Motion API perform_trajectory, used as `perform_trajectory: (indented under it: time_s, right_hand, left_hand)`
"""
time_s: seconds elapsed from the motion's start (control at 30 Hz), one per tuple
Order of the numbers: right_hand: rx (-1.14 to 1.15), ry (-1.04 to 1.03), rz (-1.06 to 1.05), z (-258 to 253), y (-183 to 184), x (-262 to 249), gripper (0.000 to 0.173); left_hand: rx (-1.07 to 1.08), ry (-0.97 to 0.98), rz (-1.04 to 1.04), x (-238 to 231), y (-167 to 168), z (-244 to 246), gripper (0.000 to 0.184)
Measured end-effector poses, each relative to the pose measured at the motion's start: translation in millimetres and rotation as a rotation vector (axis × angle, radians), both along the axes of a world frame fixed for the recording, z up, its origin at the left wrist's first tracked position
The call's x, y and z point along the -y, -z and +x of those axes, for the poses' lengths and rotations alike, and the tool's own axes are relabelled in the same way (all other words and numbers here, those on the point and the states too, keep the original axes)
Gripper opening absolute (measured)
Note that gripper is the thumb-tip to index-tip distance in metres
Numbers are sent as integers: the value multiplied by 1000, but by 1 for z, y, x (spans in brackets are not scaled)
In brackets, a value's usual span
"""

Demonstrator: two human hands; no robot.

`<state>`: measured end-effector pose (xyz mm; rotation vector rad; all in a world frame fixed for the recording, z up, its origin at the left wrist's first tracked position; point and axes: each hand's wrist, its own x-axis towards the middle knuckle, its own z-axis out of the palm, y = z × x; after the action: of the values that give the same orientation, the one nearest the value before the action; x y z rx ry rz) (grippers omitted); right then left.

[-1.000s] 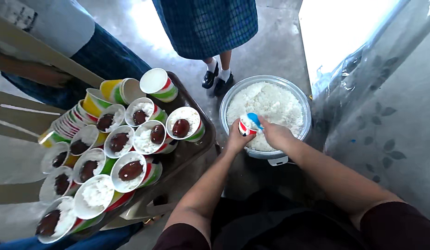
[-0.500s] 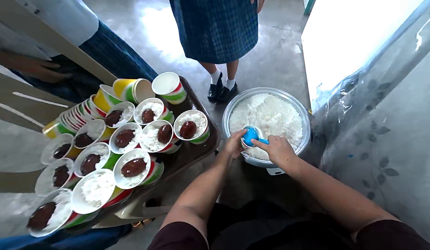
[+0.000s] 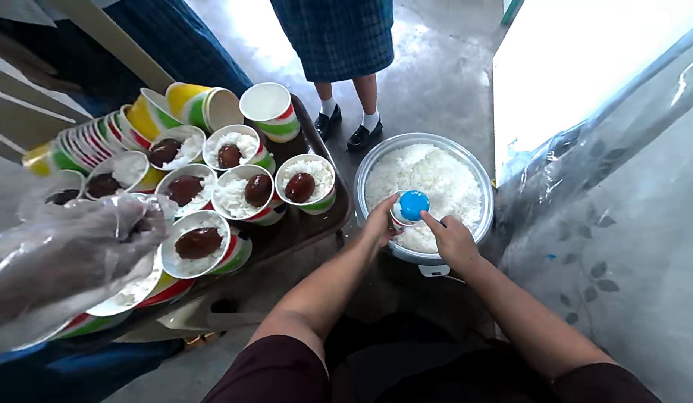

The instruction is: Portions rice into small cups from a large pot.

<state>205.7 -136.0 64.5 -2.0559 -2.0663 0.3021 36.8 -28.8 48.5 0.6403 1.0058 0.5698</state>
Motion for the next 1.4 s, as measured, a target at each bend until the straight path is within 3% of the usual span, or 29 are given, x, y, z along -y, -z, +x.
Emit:
perform_trajectory:
  time_s: [0.13,0.27,0.4,0.47,0.57,0.73,0.8,0.9,0.97,1.07,1.27,1.4]
  right_hand:
    - [-73,23,-112,3,-4,0,52]
    - [-376,254,-254,30,-10,-18,57]
    - [-273,459,-438,69,35,-60,58]
    - [-235,515,-487,73,59,-76,55]
    - [-334,530,-491,55,75,-84,54]
    - [-430,282,-507,34,83,-70,53]
    - [-502,274,-569,24,75,-67,54]
    - [-783,457,-652,16,68,-61,48]
    - [-1078,636,-659,20,66,-57,45]
    - [-1229,719,-581,29,56,-53,44]
    - [-1113,524,-449,46,0,-46,47]
    - [-600,301,-321,33,-18,-43,51]
  left_hand:
    - [-6,-13,-16,1,7,2,51]
    - [-61,-91,10,0,10,-1,50]
    - [-119,-197,69,1,2,-9,72]
    - [-87,-263,62,0,3,-14,64]
    - [-70,-363,8,-7,9,-25,57]
    - [-122,-382,6,-8,-9,-28,51]
    - [-125,-404,28,-10,-8,-25,51]
    - [-167,-438,55,-14,7,-21,52]
    - [-188,-429,62,-12,11,-18,66]
    - [-181,-438,96,-12,9,-15,78]
    - [-167,-361,78,-6,2,-6,70]
    - [-170,-236,81,-3,3,6,68]
